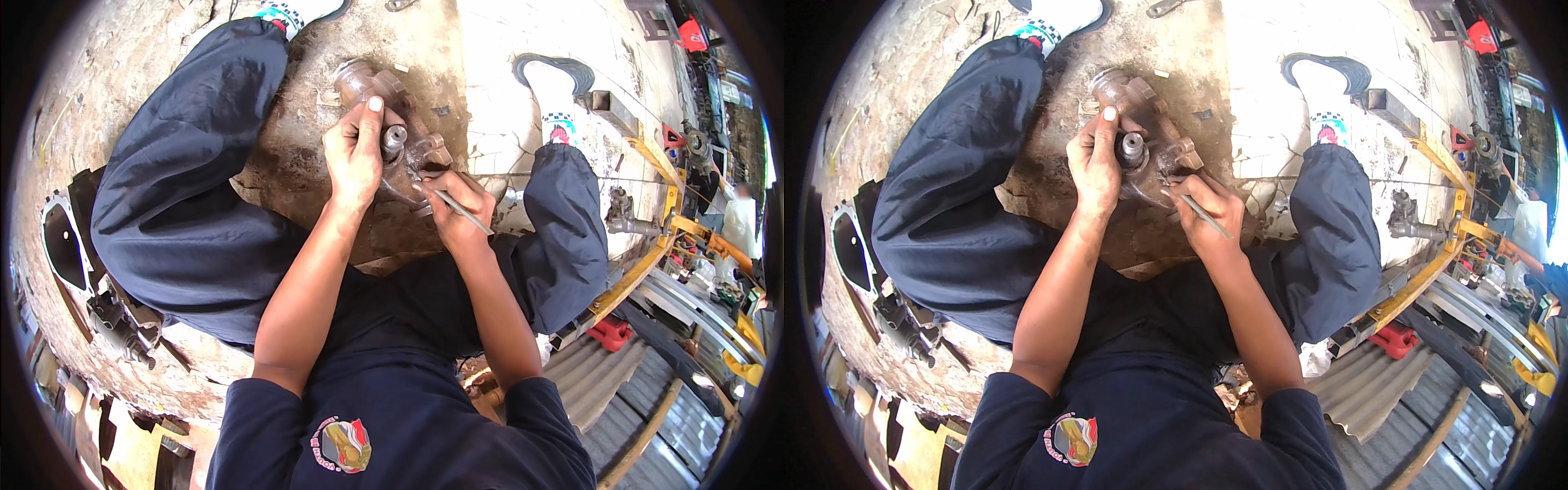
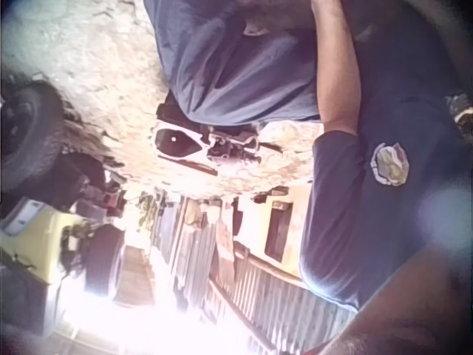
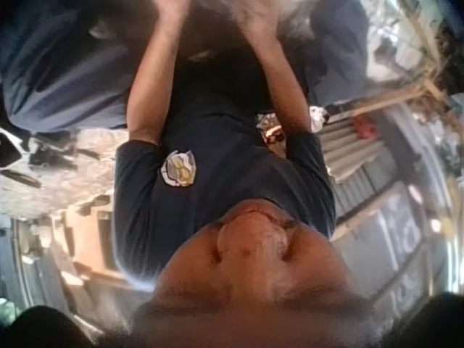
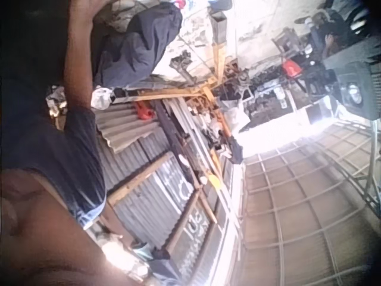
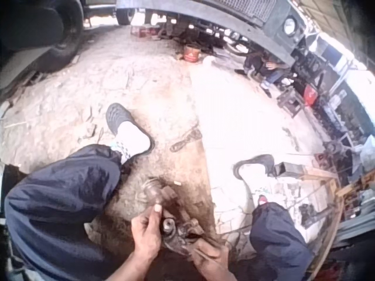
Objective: The person is sitting on the floor and using a metal rod to scrape and clean a rusty mechanical part. They rotate the part to access different areas and continue scraping with the rod.
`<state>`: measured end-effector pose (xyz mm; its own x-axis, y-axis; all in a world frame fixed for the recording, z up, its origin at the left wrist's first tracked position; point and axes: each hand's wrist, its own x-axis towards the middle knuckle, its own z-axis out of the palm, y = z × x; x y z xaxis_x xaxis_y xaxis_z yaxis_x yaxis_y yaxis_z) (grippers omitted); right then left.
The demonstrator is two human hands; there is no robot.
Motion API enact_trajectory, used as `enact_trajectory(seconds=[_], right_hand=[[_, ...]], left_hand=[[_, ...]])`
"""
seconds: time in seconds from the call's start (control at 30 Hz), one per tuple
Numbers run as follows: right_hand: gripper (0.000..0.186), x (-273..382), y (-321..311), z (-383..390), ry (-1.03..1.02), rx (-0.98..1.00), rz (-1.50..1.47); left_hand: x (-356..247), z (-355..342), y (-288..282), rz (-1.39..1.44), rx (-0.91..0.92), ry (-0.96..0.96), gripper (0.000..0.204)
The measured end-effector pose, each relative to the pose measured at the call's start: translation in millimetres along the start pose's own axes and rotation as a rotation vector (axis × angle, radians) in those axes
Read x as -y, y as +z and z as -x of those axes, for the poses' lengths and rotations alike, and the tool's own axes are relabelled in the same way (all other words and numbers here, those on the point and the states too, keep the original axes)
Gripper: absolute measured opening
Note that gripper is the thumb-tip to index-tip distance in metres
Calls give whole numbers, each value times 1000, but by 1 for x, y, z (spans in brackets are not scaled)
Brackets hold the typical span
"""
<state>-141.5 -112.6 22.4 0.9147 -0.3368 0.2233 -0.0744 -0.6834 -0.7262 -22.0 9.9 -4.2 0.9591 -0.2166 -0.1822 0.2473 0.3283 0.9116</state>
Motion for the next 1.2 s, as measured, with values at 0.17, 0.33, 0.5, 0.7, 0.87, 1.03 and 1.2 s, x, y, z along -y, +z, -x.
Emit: enact_trajectory(seconds=[0.17, 0.33, 0.5, 0.7, 0.87, 1.03, 1.2], right_hand=[[10, 4, 15, -21, 172, -123, -28], [13, 1, 8, 7, -66, -16, 16], [10, 10, -5, 10, 52, 46, -10], [10, 7, 7, -10, 60, 27, -34], [10, 7, -16, 26, 39, 123, 44], [11, 15, -18, 38, 23, 85, 81], [9, 17, -8, 29, 18, 6, 15]], left_hand=[[0, 1, 1, -60, 9, 56, 43], [-3, 1, -2, -25, 11, 57, 42], [-2, 0, -1, -61, 13, 84, 42], [-1, 3, -3, -53, 23, 67, 41], [-3, 2, -4, -50, 36, 66, 40], [0, 1, -5, -109, 39, 60, 39], [-3, 3, -5, -100, 42, 24, 38]])
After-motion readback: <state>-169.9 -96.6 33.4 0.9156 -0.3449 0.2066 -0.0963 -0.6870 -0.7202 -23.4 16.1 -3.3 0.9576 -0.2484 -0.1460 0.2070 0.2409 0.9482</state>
